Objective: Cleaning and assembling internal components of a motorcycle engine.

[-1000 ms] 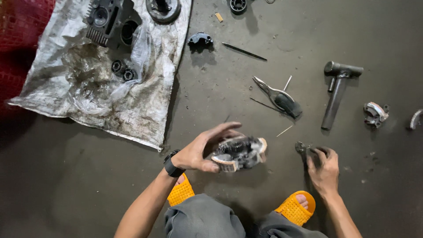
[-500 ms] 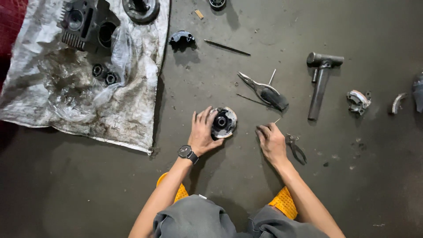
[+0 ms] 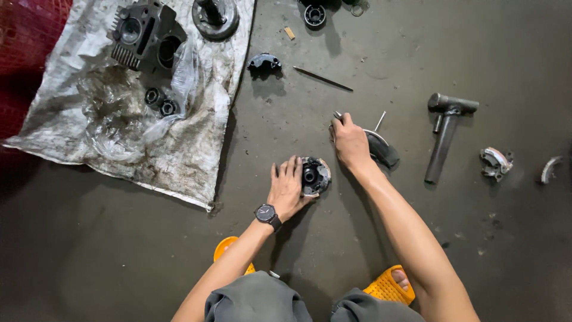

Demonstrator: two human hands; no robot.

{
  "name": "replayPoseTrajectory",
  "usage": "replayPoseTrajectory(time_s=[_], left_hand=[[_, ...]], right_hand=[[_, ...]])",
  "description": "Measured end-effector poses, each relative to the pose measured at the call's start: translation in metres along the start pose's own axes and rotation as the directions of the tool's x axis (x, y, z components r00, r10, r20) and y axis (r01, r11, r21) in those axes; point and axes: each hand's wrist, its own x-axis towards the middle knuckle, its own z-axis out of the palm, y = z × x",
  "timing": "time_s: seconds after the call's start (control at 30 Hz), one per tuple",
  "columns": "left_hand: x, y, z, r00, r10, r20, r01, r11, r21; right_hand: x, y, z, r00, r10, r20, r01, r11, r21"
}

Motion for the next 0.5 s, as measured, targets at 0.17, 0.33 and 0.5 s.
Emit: replayPoseTrajectory(time_s=[0.17,0.33,0.5], left_hand=[[0.004,0.007,-0.012,0.995,0.03,0.094,-0.033,0.999,0.036],[0.004,0.005,-0.01,0.99,0.015,0.14,-0.026,0.997,0.076],[0.002,0.001,-0.006,0.998,0.049,0.038,-0.048,0.998,-0.032]], right_hand=[[0.009,0.004,0.015,0.992,0.068,0.11,-0.061,0.996,-0.066],[-0.025,-0.028,-0.041,0.993,0.083,0.08,-0.111,0.872,0.476],[-0.095,-0.036,-0.037,0.962,0.089,0.258,-0.197,0.881,0.431]])
